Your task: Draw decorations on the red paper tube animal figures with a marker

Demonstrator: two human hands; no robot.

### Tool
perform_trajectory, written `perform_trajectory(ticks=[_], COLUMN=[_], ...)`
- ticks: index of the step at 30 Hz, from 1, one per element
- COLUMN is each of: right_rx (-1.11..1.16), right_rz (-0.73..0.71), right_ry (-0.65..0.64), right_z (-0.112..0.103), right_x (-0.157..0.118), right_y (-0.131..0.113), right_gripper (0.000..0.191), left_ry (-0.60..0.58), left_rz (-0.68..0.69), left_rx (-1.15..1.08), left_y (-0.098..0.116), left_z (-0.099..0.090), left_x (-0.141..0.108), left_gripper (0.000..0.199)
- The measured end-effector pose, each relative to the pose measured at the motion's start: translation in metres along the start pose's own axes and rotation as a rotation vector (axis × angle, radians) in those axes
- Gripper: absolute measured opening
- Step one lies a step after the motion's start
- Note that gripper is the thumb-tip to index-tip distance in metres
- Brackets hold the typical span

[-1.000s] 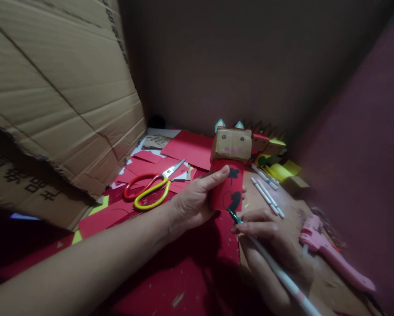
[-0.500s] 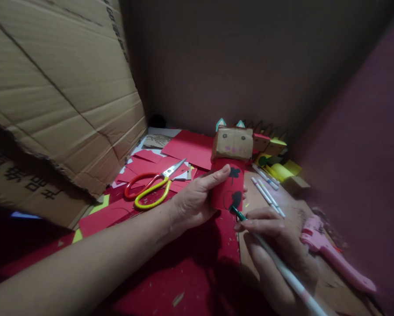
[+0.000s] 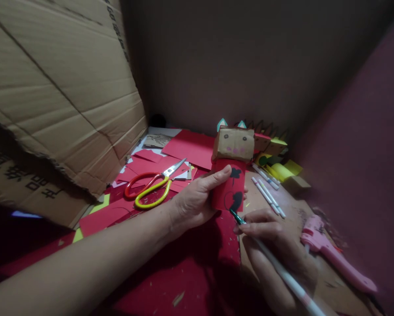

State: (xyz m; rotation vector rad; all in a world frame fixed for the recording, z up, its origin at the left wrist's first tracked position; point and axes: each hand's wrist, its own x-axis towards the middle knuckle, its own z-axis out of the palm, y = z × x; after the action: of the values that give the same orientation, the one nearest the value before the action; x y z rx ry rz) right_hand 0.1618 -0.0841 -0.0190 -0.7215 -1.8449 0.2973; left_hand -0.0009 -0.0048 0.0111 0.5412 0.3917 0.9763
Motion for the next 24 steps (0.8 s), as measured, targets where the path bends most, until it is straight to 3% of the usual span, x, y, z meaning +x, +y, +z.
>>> perform_trajectory(ticks=[15,24], right_rx=[-0.028,-0.042], right_rz=[0.013,0.006], right_ry=[-0.044,0.043], right_z=[-0.0002,-0.0010], right_x=[0.0056,-0.0013], right_y=[-0.0042,-0.0019], right_gripper=[0.029,0.028], left_ry=[-0.009,-0.007], left_rz=[-0.004,0.001], left_rx=[-0.012,0.003], left_y=[-0.0020,-0.0004], left_z=[0.0014,0.0013], left_x=[0.0001,-0.0007], left_gripper=[0.032,0.032])
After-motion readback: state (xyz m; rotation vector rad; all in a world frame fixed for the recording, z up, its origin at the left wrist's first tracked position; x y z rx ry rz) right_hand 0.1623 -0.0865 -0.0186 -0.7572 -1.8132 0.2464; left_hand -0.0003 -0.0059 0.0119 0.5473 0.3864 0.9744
